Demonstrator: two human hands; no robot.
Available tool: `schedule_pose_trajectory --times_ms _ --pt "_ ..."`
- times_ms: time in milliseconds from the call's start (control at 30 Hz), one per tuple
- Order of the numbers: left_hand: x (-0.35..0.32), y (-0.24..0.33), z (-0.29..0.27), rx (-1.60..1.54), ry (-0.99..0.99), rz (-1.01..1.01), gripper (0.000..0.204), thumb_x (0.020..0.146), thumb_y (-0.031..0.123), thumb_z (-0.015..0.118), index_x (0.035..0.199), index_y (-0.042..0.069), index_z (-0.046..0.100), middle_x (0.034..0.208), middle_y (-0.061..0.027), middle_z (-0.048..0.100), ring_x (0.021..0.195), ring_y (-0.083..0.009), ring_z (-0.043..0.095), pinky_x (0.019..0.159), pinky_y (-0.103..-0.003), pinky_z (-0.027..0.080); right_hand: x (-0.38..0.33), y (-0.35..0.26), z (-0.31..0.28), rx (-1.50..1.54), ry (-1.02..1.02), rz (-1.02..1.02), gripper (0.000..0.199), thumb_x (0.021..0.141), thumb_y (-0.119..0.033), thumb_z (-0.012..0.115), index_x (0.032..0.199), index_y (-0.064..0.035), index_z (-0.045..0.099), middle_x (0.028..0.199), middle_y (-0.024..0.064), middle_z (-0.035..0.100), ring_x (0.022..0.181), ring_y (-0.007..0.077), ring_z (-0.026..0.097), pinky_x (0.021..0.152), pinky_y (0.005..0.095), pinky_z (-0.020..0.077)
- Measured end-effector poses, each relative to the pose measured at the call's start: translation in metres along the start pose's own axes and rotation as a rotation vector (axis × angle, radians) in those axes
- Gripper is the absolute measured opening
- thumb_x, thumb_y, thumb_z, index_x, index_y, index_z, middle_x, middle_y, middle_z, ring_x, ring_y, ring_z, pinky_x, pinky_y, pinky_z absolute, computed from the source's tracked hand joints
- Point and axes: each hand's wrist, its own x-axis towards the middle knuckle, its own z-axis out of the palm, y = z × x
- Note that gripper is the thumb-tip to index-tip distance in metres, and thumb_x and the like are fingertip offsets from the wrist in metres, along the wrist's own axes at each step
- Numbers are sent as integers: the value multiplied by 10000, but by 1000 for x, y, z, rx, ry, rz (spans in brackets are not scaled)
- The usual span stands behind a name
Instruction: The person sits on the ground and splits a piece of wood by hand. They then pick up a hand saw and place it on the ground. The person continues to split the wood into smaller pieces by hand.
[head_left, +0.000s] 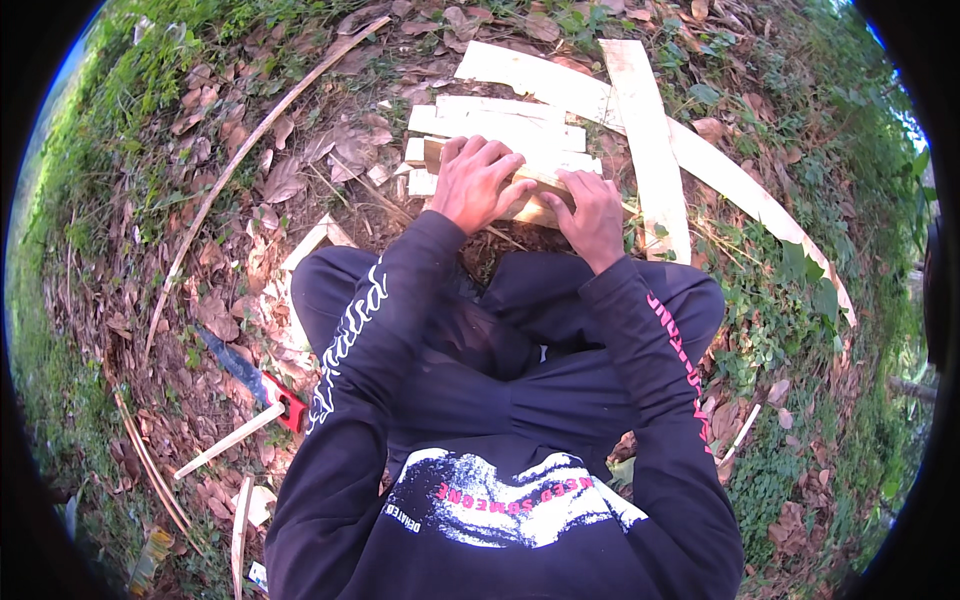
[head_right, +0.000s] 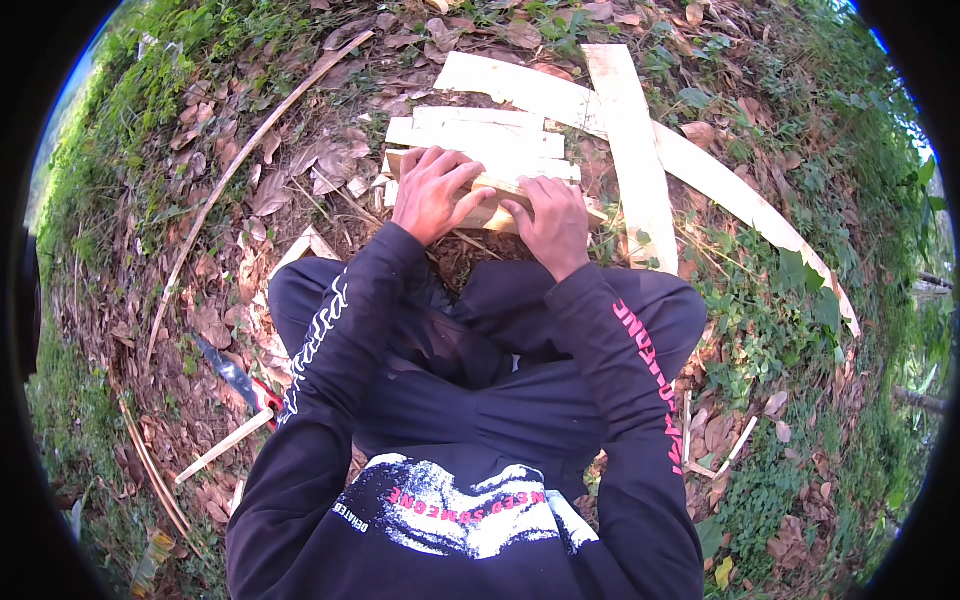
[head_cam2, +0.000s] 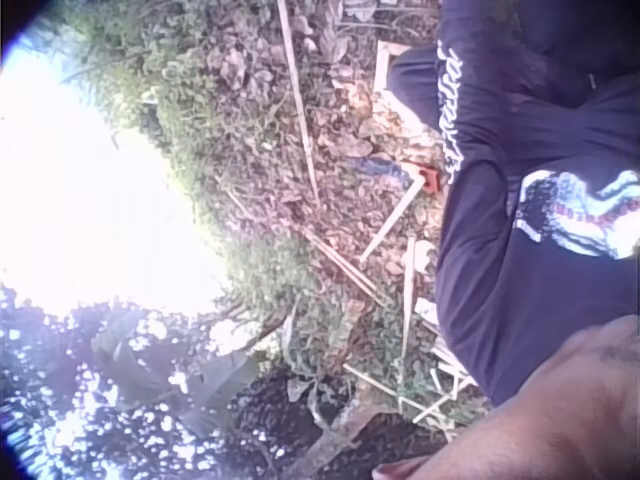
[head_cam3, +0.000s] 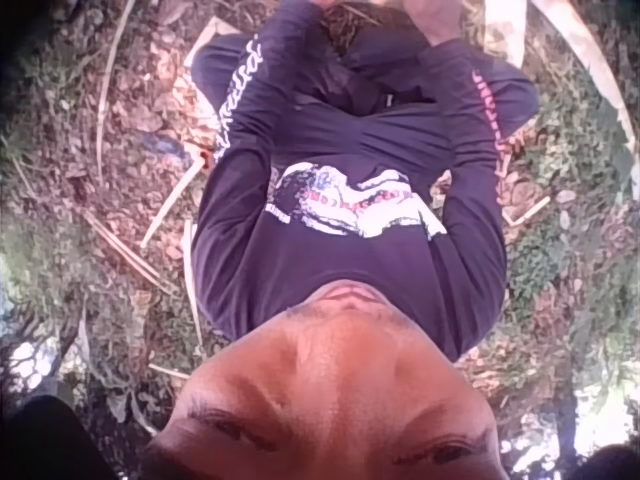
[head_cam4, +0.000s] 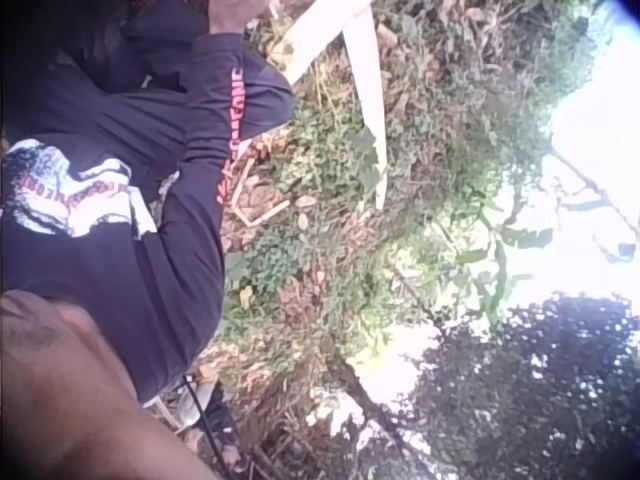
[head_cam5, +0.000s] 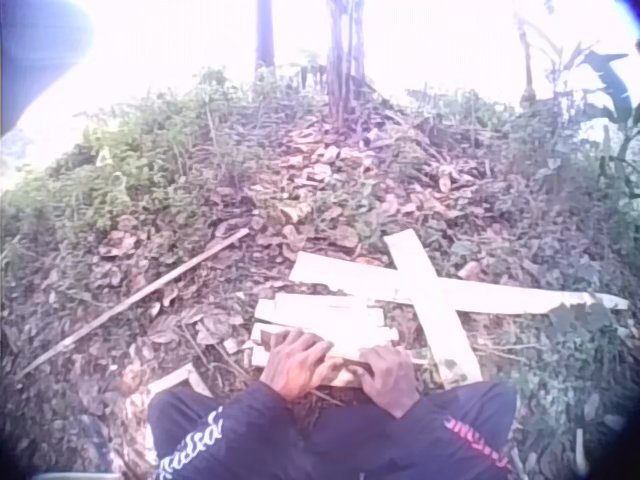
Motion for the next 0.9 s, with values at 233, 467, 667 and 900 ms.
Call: schedule_pose_trajectory --times_ms 233,467,667,900 --pt "0 0 0 6 4 -4 356 868 464 664 1001 138 715 951 -8 653 965 -208 582 948 -414 372 0 -1 1 -5 3 4 359 877 -337 687 1074 -37 666 959 91 664 907 268 607 800 399 429" --pt "0 0 0 -1 12 -2 329 858 431 698 1006 138 719 957 -9 661 958 -212 588 940 -402 369 -2 0 5 -28 45 -5 364 885 -338 672 1074 -28 656 971 120 661 929 283 611 804 404 425" --pt "-2 -2 3 7 14 -12 345 863 452 684 1004 139 717 945 -7 657 951 -207 587 938 -404 367 1 -2 4 -28 26 -15 345 895 -318 656 1071 -21 655 958 125 657 924 290 612 802 404 422" --pt "-1 -2 4 9 6 -24 368 865 486 656 986 145 722 932 -6 653 967 -200 583 943 -417 367 3 0 4 23 10 16 302 918 -286 629 1055 -19 660 967 132 667 929 299 623 813 408 429"
